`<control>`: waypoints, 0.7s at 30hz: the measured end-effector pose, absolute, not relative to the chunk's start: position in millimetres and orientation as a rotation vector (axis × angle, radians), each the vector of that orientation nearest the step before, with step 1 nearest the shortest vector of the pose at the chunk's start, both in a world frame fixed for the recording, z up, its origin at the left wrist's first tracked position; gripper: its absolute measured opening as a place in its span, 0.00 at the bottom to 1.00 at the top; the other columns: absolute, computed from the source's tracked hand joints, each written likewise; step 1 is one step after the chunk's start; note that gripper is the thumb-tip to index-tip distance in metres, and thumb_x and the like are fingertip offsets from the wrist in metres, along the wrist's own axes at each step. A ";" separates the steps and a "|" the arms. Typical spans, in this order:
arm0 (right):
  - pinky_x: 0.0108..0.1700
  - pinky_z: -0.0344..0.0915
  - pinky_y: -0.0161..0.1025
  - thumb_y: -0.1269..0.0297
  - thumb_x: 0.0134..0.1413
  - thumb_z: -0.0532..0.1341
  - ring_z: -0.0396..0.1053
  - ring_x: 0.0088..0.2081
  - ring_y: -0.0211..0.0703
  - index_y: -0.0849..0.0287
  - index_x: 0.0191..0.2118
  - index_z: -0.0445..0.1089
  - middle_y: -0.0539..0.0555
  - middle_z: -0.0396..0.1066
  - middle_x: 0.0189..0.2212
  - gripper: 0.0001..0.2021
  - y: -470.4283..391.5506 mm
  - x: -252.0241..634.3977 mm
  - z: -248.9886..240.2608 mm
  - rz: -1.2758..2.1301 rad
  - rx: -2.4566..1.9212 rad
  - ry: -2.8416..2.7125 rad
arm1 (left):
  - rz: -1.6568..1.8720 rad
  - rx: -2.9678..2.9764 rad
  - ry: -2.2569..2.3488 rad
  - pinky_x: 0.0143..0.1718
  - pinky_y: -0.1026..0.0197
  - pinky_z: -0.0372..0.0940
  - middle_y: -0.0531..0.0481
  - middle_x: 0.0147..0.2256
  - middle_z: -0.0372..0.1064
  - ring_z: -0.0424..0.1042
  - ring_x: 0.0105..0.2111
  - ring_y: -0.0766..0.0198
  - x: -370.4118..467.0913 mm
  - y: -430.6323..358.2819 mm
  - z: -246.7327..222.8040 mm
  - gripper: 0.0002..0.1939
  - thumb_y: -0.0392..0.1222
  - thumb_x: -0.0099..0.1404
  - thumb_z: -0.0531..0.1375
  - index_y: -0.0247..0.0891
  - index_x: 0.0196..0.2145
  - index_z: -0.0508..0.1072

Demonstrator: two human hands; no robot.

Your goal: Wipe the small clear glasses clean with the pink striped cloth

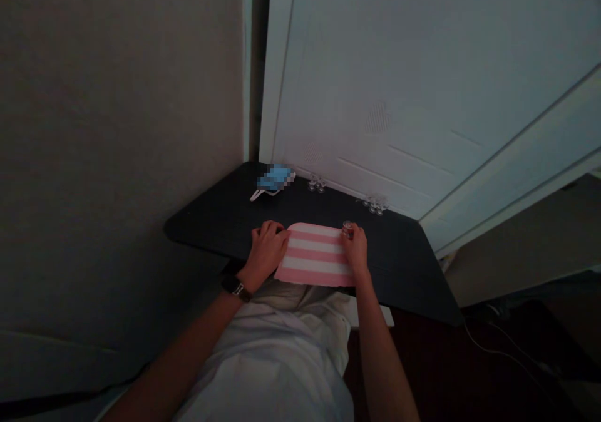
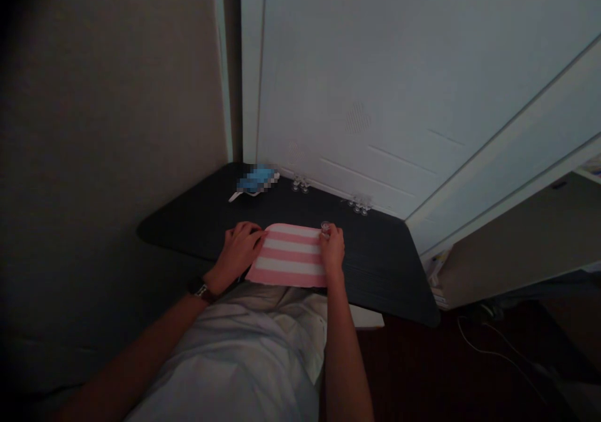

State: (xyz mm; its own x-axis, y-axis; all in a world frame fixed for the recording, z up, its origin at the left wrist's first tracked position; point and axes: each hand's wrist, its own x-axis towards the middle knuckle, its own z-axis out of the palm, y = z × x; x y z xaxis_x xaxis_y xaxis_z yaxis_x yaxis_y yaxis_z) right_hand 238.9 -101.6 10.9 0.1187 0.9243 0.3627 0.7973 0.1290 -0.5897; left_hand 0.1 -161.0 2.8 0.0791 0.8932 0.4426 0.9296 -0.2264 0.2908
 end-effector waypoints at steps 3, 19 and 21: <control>0.38 0.60 0.39 0.69 0.51 0.55 0.64 0.35 0.44 0.59 0.39 0.68 0.55 0.63 0.35 0.09 -103.1 233.1 17.2 0.217 -1.652 -1.692 | -0.854 -2.269 -1.919 0.41 0.52 0.56 0.44 0.45 0.67 0.61 0.48 0.52 -5.4 -162.4 3.5 0.12 0.38 0.63 0.54 0.42 0.43 0.72; 0.44 0.63 0.39 0.74 0.49 0.57 0.66 0.39 0.43 0.58 0.36 0.69 0.54 0.69 0.35 0.08 -149.0 135.7 17.2 0.520 -1.308 -2.006 | -1.024 -2.287 -2.113 0.41 0.54 0.57 0.48 0.42 0.69 0.62 0.46 0.53 -6.1 -179.2 -2.4 0.04 0.42 0.58 0.61 0.42 0.31 0.75; 0.45 0.62 0.39 0.73 0.50 0.57 0.66 0.40 0.43 0.59 0.37 0.69 0.54 0.69 0.37 0.08 -148.0 136.9 12.4 0.536 -1.328 -2.007 | -1.025 -2.277 -2.110 0.41 0.53 0.56 0.48 0.42 0.69 0.62 0.46 0.53 -6.7 -179.7 -3.1 0.04 0.42 0.58 0.61 0.42 0.32 0.75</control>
State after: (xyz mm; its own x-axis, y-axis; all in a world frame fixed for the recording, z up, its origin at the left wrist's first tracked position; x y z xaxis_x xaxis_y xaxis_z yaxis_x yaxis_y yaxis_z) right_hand 136.9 -148.0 12.4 -0.2634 0.9164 0.3012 0.6445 0.3995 -0.6519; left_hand -6.7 -179.7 -3.1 -0.0255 0.9355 0.3525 0.8556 -0.1620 0.4917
